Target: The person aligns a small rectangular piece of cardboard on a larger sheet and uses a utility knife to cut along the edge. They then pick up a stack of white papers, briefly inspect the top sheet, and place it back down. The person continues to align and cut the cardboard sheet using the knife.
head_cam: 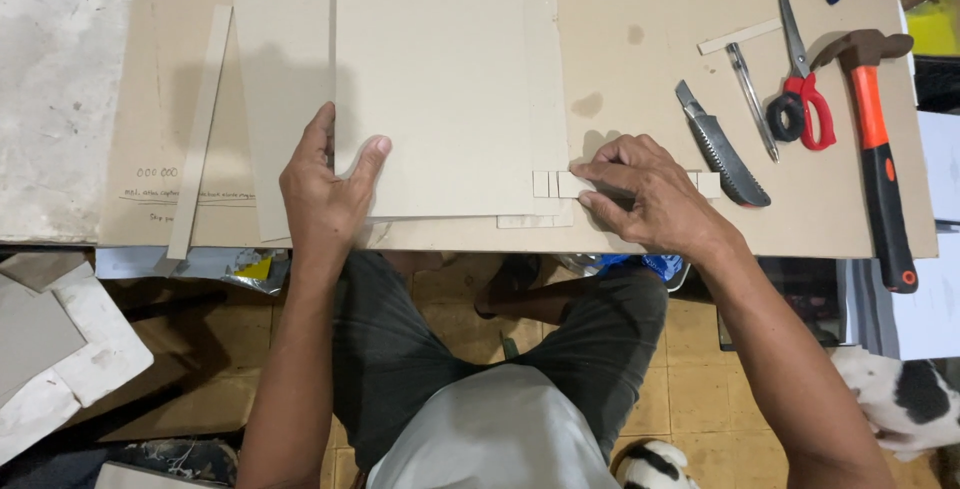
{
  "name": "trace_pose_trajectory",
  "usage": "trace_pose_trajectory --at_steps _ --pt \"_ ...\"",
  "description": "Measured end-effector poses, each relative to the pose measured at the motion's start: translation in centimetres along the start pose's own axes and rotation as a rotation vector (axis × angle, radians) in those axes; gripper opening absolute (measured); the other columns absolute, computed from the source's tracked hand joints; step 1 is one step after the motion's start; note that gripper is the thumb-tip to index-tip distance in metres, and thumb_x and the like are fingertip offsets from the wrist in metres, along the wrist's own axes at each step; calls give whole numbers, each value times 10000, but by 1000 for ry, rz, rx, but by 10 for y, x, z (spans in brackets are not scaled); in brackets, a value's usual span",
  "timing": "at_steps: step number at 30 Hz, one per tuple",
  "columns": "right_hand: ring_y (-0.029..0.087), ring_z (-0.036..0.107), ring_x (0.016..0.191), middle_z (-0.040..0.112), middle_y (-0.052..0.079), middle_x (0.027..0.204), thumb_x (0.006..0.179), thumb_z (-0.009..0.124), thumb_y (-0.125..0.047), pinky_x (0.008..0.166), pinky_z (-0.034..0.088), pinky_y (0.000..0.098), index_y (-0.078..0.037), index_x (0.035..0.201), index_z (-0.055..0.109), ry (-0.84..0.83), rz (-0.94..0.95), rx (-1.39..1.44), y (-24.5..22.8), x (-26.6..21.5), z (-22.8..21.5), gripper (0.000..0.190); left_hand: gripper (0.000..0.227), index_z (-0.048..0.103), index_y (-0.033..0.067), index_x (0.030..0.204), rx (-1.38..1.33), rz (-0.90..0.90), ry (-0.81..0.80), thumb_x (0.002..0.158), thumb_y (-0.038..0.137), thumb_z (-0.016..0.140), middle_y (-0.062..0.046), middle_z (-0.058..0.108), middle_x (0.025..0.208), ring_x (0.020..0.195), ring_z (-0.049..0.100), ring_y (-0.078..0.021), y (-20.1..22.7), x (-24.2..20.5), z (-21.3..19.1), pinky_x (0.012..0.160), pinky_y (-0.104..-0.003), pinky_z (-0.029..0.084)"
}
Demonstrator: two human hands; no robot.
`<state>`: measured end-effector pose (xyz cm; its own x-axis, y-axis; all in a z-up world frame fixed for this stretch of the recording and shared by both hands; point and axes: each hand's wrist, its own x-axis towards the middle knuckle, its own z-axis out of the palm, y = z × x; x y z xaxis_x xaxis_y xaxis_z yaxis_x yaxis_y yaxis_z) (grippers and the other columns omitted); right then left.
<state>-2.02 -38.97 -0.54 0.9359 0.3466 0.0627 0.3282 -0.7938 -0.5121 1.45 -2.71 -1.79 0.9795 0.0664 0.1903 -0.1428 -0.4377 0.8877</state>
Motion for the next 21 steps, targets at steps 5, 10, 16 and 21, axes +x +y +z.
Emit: trace_pose_trajectory --at_steps 5,10,16,21 --pt "339 632 977 663 102 991 903 778 -291 931 492 471 -169 1184 801 4 -7 -6 0 0 0 308 684 452 -194 1423 8 20 -10 1018 268 754 -383 625 1135 1129 644 -514 2 1 -2 914 -569 543" --pt "335 633 971 658 102 989 904 773 -288 920 494 471 -160 1181 798 4 -16 -2 -2 -1 -2 306 691 457 -180 1430 1 21 -18 1013 278 764 -366 632 1135 1130 650 -502 -1 1 -2 913 -560 547" --pt "334 635 980 658 100 998 906 771 -294 920 495 473 -167 1190 798 -3 -13 -3 3 -1 0 313 700 452 -187 1428 -7 21 -26 1014 287 761 -378 622 1155 1148 639 -521 4 1 -4 942 -575 527" --pt "341 635 979 664 113 999 899 779 -274 917 495 466 -155 1194 800 -8 -12 -9 -1 -1 -2 319 679 457 -183 1425 6 19 -21 1012 261 762 -378 624 1158 1150 639 -521 4 2 -1 946 -579 526"
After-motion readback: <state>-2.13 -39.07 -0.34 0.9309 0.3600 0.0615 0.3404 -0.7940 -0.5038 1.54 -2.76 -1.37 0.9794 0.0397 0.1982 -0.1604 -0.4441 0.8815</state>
